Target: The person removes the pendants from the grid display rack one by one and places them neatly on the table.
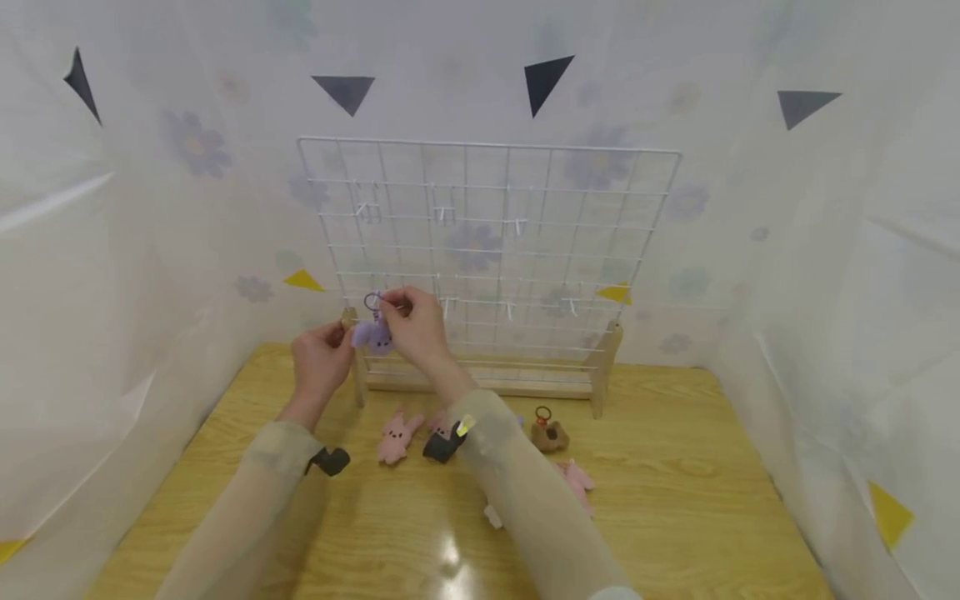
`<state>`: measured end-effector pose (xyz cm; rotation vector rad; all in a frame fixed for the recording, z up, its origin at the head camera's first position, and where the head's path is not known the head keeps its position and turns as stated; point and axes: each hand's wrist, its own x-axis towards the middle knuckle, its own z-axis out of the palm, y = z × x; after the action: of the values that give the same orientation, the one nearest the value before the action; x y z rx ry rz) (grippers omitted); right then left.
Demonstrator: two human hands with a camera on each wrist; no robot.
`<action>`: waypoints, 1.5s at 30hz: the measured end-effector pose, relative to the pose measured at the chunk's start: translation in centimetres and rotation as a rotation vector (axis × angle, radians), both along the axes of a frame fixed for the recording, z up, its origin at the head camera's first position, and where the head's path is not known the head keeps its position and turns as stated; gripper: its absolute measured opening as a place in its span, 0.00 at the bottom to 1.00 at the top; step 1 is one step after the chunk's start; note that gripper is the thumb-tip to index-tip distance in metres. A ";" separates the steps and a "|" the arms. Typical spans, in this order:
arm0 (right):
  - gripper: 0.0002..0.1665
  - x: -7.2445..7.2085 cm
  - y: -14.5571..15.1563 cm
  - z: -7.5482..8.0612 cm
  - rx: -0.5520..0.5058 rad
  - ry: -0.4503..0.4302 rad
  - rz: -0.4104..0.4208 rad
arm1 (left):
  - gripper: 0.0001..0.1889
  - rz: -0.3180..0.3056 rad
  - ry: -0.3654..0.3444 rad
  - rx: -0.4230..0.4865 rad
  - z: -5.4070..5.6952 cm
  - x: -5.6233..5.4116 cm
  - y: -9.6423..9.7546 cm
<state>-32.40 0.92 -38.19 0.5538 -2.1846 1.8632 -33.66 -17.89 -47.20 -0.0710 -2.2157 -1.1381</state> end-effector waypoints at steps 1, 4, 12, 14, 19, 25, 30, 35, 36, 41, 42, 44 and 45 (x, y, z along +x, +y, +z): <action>0.06 0.1 0.0 0.0 -0.001 0.007 0.006 | 0.12 0.003 0.000 -0.001 -0.1 0.0 0.0; 0.06 0.5 0.1 0.2 0.000 0.029 0.024 | 0.12 0.006 0.004 0.003 -0.1 0.0 -0.1; 0.09 1.7 0.5 0.5 0.009 0.063 0.075 | 0.11 0.002 0.010 0.016 -0.5 -0.2 -0.3; 0.09 2.1 0.7 0.6 0.001 0.067 0.092 | 0.11 -0.001 0.014 0.016 -0.6 -0.2 -0.3; 0.08 3.0 1.0 0.9 -0.008 0.074 0.132 | 0.11 -0.004 0.016 0.017 -0.7 -0.2 -0.3; 0.07 3.8 1.6 1.1 -0.005 0.103 0.166 | 0.11 -0.009 0.022 0.020 -0.7 -0.1 -0.2; 0.07 4.6 2.1 1.3 -0.003 0.124 0.189 | 0.11 -0.014 0.021 0.026 -0.7 -0.1 -0.2; 0.07 5.3 2.5 1.5 0.006 0.128 0.209 | 0.11 -0.005 0.048 0.012 -0.6 -0.1 -0.2; 0.06 5.4 2.6 1.6 0.008 0.129 0.213 | 0.11 -0.004 0.049 0.010 -0.6 -0.1 -0.1; 0.06 6.3 3.3 1.6 0.013 0.128 0.223 | 0.11 -0.008 0.029 0.016 -0.4 -0.1 -0.1; 0.06 6.4 3.5 1.6 0.016 0.126 0.221 | 0.12 -0.008 0.024 0.018 -0.3 -0.1 0.0; 0.07 6.7 3.8 1.6 0.018 0.126 0.219 | 0.12 -0.007 0.014 0.019 -0.3 -0.1 0.0; 0.07 6.8 3.9 1.6 0.021 0.126 0.217 | 0.12 -0.007 0.008 0.020 -0.2 -0.2 0.0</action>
<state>-25.61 4.83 -36.62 0.9189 -2.1371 1.8523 -33.85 -17.90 -47.44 -0.0753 -2.1980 -1.1621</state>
